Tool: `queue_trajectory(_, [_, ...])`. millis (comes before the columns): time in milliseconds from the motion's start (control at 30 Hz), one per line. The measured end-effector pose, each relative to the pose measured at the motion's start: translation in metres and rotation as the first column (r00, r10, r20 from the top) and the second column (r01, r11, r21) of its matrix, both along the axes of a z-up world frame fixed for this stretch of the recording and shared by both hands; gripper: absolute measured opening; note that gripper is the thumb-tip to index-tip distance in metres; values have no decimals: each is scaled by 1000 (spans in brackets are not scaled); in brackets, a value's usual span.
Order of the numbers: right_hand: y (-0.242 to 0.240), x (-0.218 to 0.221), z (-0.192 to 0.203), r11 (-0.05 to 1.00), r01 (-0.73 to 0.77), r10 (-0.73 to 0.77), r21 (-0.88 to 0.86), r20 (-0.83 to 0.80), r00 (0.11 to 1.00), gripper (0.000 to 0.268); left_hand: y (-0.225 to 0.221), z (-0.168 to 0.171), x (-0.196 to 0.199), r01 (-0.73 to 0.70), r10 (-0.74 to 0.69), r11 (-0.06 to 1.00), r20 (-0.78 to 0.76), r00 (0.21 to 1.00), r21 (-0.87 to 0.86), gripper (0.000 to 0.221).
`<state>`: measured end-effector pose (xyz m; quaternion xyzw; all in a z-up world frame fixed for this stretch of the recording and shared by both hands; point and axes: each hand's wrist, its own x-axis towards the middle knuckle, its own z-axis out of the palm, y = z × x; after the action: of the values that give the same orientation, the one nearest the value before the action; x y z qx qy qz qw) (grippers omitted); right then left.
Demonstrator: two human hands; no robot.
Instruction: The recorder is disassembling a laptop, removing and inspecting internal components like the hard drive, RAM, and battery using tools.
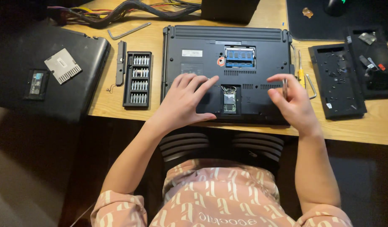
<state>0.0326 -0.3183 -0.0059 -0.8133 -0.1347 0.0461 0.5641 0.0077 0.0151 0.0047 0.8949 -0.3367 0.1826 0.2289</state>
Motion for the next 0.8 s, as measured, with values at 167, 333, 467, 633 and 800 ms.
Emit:
queue_trajectory(167, [51, -21, 18, 986, -166, 156, 6, -360, 920, 43, 13, 1, -12, -113, 113, 993, 20, 993, 14, 101])
queue_trajectory(333, [73, -30, 8, 942, -147, 308, 300, -609, 731, 66, 19, -7, -24, -152, 152, 988, 5, 988, -38, 104])
queue_trajectory(467, [85, -46, 7, 939, -178, 325, 294, -590, 739, 77, 17, -20, -34, -285, 288, 951, 7, 958, -117, 110])
queue_trajectory(633, [97, -57, -3, 954, -229, 296, 191, -501, 814, 82, 17, -35, -34, -273, 281, 932, -2, 960, -240, 117])
queue_trajectory(800, [81, -49, -6, 705, 58, 466, 706, -524, 713, 70, 14, -28, -34, -309, 307, 928, -43, 951, -210, 116])
